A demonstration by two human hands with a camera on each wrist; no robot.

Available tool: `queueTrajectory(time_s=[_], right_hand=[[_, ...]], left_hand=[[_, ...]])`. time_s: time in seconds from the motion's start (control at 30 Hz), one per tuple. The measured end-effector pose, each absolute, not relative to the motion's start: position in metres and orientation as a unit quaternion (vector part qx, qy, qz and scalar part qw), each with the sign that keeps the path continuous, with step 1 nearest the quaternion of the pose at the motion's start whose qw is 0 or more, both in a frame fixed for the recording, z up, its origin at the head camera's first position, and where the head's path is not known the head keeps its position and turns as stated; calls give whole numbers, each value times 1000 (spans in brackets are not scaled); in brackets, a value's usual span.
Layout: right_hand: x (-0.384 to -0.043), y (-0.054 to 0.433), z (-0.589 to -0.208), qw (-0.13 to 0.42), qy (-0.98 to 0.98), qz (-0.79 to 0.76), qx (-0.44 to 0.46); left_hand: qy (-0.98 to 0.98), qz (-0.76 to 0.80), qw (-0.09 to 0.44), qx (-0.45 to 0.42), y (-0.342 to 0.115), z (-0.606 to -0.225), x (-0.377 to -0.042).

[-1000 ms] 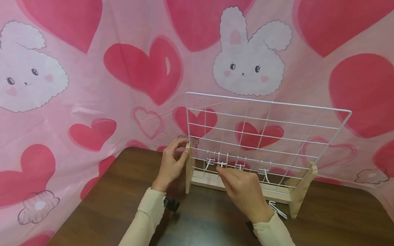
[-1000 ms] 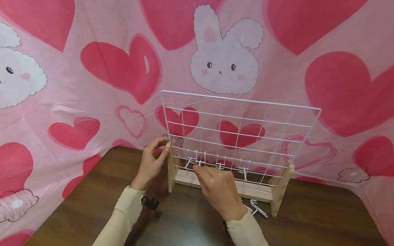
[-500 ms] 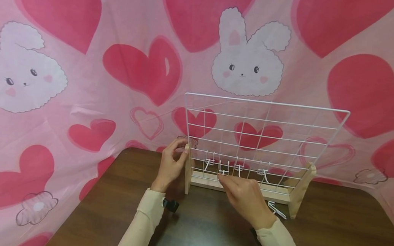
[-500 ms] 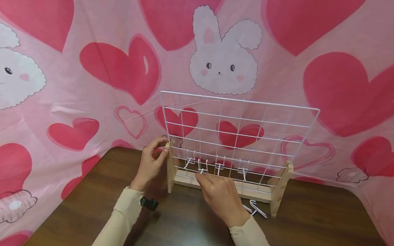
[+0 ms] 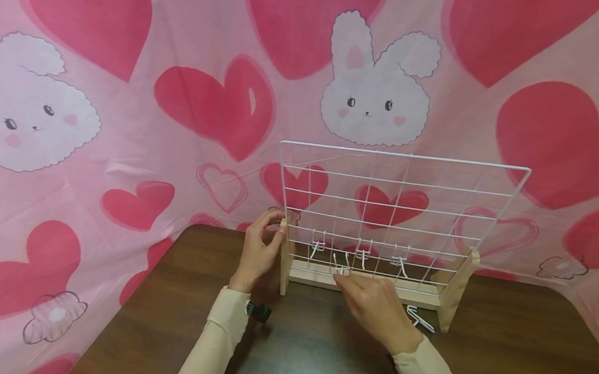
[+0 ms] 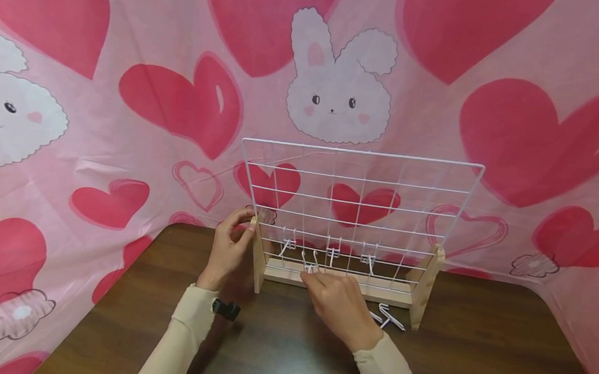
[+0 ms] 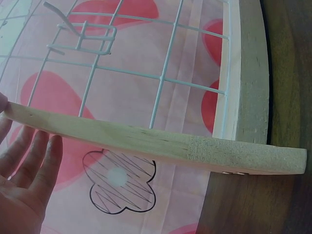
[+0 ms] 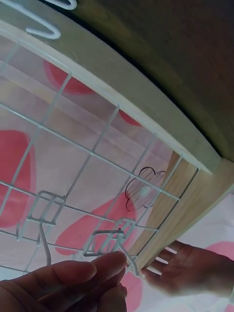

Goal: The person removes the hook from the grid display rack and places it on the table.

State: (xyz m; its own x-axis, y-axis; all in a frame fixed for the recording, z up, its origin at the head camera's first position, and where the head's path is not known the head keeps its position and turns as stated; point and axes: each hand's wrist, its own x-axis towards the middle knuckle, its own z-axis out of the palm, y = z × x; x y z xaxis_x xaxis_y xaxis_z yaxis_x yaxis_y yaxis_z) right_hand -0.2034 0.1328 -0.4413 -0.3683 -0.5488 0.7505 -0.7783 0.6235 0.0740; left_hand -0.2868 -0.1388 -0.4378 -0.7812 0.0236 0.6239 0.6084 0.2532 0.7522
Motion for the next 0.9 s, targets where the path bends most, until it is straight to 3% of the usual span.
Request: queueTrajectory(time_s=[0.9], right_hand=[[-202, 151, -465, 355, -838, 94, 404]], left_hand=[[-752, -565, 263, -214, -139, -437, -285]])
